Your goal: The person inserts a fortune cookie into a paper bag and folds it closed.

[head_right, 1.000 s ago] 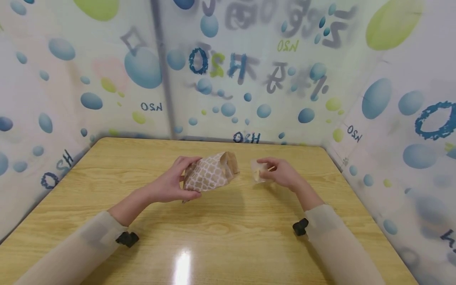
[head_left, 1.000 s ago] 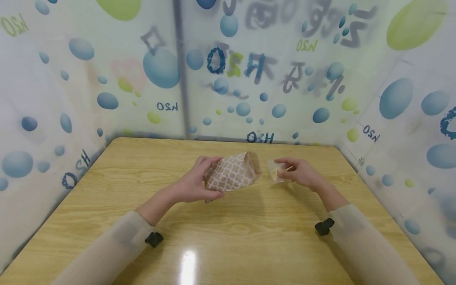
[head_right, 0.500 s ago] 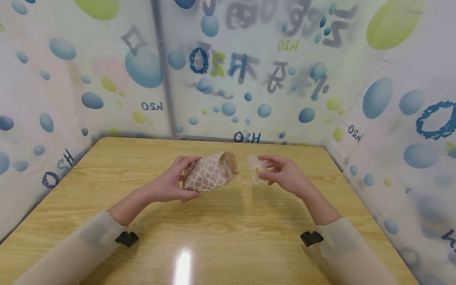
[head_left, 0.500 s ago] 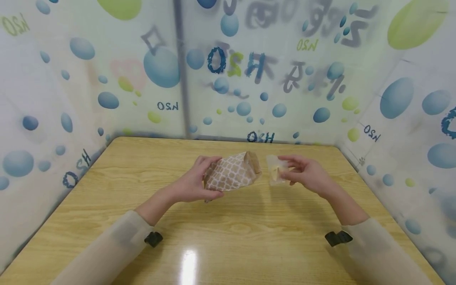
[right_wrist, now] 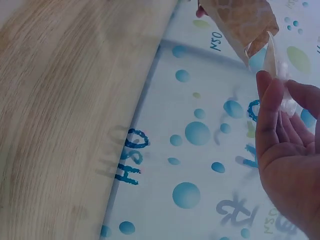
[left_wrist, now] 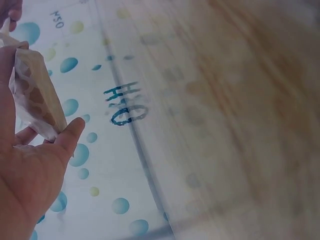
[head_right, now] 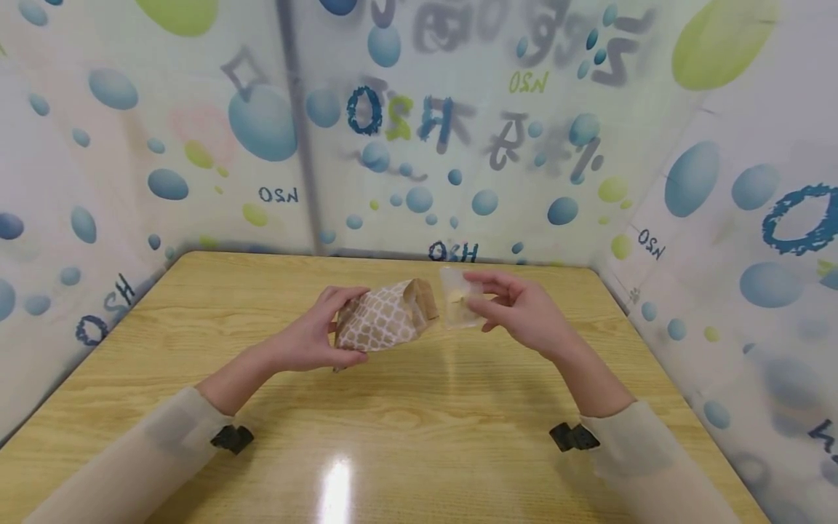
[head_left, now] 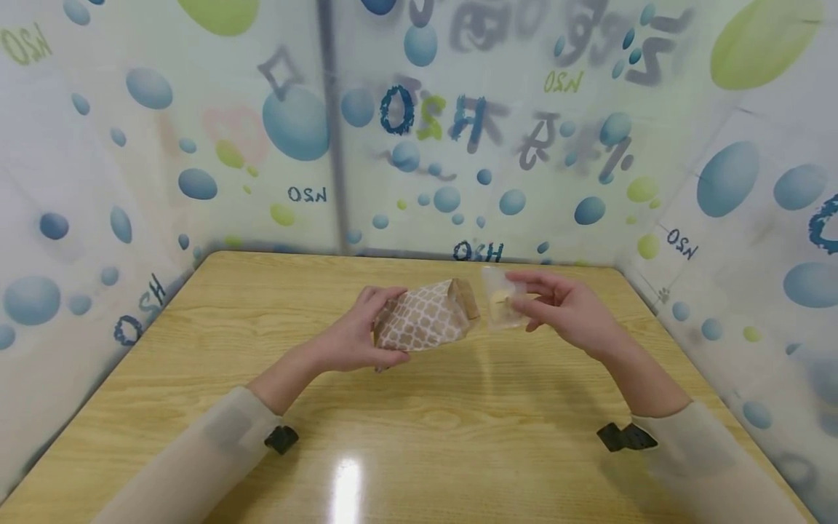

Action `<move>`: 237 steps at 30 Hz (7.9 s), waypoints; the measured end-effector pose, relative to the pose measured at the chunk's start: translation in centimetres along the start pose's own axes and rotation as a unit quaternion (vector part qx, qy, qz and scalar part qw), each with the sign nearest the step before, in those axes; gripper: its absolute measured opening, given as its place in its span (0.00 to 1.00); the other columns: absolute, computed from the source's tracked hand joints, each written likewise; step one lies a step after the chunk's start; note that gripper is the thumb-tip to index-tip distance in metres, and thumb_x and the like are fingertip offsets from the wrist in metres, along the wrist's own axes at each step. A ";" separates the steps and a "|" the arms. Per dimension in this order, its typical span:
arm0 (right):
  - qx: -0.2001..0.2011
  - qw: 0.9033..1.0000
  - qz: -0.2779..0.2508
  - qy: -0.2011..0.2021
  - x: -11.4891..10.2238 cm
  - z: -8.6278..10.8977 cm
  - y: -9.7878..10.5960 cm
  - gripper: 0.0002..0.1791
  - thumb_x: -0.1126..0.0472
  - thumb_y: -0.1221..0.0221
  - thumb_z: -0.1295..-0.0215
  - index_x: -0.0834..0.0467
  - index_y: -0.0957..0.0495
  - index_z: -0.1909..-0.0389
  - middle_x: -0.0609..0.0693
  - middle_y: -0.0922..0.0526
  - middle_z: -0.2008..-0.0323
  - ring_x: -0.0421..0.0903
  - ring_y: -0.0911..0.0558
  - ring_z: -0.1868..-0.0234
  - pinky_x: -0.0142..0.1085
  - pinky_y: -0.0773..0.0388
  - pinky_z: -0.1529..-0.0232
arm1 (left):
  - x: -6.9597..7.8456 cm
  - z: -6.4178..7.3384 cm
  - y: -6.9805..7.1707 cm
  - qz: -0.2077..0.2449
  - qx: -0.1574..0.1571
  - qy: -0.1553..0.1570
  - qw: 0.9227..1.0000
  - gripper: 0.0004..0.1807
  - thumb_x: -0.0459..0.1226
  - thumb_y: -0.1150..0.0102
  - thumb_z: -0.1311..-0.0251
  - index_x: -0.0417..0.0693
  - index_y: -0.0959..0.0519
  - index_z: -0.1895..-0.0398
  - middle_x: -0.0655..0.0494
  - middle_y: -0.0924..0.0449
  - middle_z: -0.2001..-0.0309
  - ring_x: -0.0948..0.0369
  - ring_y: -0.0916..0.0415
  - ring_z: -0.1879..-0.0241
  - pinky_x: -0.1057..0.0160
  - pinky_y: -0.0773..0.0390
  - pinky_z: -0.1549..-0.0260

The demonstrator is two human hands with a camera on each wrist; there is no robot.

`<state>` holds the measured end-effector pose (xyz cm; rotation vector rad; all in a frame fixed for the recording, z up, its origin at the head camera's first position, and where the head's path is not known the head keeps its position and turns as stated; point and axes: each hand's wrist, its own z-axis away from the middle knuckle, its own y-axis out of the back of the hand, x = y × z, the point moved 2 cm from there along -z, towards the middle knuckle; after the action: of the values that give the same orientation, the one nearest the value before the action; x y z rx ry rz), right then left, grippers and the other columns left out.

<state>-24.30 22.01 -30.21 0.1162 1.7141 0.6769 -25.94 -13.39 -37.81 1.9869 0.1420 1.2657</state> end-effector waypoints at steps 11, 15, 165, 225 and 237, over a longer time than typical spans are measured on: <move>-0.026 0.999 0.027 0.015 -1.1 -0.7 -1.2 0.20 0.49 0.33 0.33 0.44 0.19 0.41 0.52 0.15 0.53 0.52 0.19 0.69 0.38 0.20 0.71 | 0.2 0.1 0.0 -0.011 -0.003 -0.001 1.000 0.57 0.48 0.18 0.54 0.61 0.44 0.22 0.52 0.43 0.34 0.54 0.36 0.37 0.47 0.27 0.38; -0.033 0.998 0.046 0.013 -1.1 -1.2 -1.6 0.18 0.47 0.34 0.33 0.43 0.18 0.43 0.52 0.15 0.57 0.50 0.20 0.69 0.38 0.20 0.71 | 0.2 0.1 -0.1 -0.014 -0.008 0.001 1.000 0.57 0.47 0.19 0.54 0.65 0.44 0.22 0.52 0.43 0.34 0.54 0.36 0.37 0.47 0.27 0.38; 0.026 0.948 0.154 0.277 1.3 -2.0 -7.1 0.16 0.62 0.35 0.32 0.47 0.17 0.46 0.48 0.26 0.47 0.46 0.22 0.54 0.39 0.18 0.59 | 3.6 -0.5 -1.9 -0.052 0.110 -0.197 0.973 0.11 0.35 0.40 0.29 0.47 0.23 0.46 0.52 0.34 0.44 0.59 0.30 0.47 0.64 0.15 0.58; 0.037 0.994 0.054 0.091 2.3 -2.2 -8.6 0.07 0.50 0.35 0.32 0.47 0.18 0.67 0.45 0.18 0.67 0.48 0.20 0.70 0.35 0.23 0.73 | 3.2 -1.1 -2.9 0.263 0.126 0.068 0.954 0.15 0.37 0.34 0.34 0.48 0.21 0.46 0.53 0.24 0.62 0.60 0.29 0.66 0.61 0.20 0.65; 0.037 0.992 0.062 0.108 1.7 -1.9 -8.5 0.06 0.55 0.35 0.31 0.48 0.20 0.68 0.45 0.18 0.66 0.49 0.19 0.68 0.37 0.22 0.71 | 3.6 -1.4 -2.8 0.306 0.113 0.053 0.944 0.19 0.28 0.35 0.36 0.47 0.22 0.43 0.54 0.19 0.58 0.60 0.21 0.60 0.67 0.18 0.60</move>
<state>-24.17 15.05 -35.67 0.2086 1.9526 0.7381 -24.47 -8.98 -36.63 2.2495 -0.3213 1.8130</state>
